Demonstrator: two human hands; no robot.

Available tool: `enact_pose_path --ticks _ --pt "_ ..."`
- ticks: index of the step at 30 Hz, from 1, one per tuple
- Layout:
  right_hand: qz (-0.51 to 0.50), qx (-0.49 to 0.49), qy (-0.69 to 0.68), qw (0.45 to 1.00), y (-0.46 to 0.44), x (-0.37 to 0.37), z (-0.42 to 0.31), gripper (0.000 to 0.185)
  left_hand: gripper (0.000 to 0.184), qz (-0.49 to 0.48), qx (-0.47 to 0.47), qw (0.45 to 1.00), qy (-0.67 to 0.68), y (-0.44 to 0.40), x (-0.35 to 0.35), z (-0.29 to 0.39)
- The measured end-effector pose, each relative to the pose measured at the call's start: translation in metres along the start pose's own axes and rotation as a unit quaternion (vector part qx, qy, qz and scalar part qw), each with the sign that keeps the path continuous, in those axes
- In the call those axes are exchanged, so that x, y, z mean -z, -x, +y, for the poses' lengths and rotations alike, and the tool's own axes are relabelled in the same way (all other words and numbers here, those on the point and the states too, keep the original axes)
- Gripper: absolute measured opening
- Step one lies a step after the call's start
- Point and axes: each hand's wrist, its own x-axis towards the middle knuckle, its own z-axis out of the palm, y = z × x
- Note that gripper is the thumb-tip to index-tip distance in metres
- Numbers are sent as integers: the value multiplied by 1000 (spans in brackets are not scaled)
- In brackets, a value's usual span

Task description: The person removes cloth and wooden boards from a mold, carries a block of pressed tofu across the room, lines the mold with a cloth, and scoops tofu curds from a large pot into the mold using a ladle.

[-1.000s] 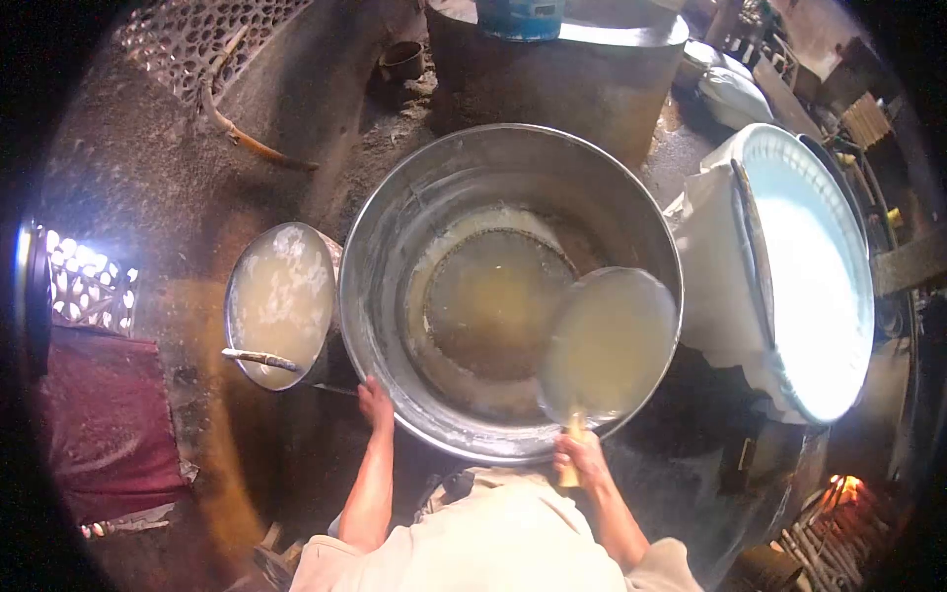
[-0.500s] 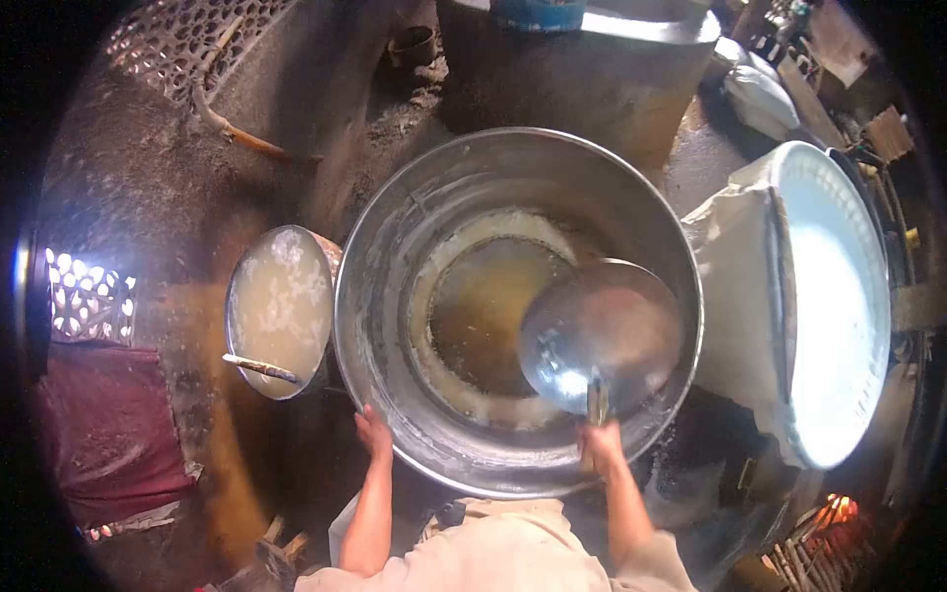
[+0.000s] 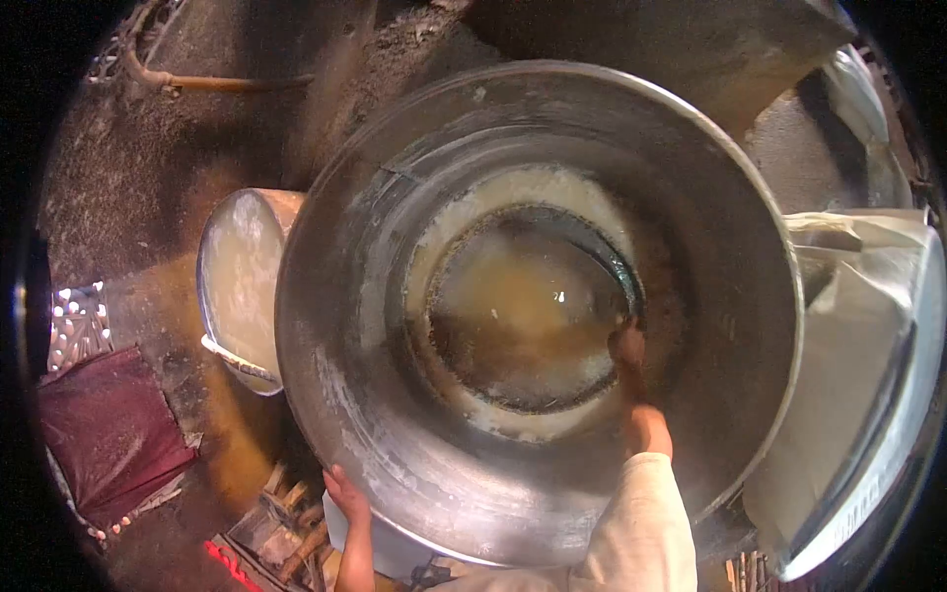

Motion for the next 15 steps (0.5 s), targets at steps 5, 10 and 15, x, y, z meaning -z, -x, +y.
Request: enact_pose_path --ticks 5,10,15 --pt "-273 -115 -187 937 43 -121 27 24 52 26 47 995 -82 -1 4 -18" --pt "-373 -81 -621 684 124 -214 50 7 49 10 7 999 -42 -1 2 1" --pt "-425 -340 -538 644 228 -122 -60 11 53 5 -40 999 -32 -3 4 -9"
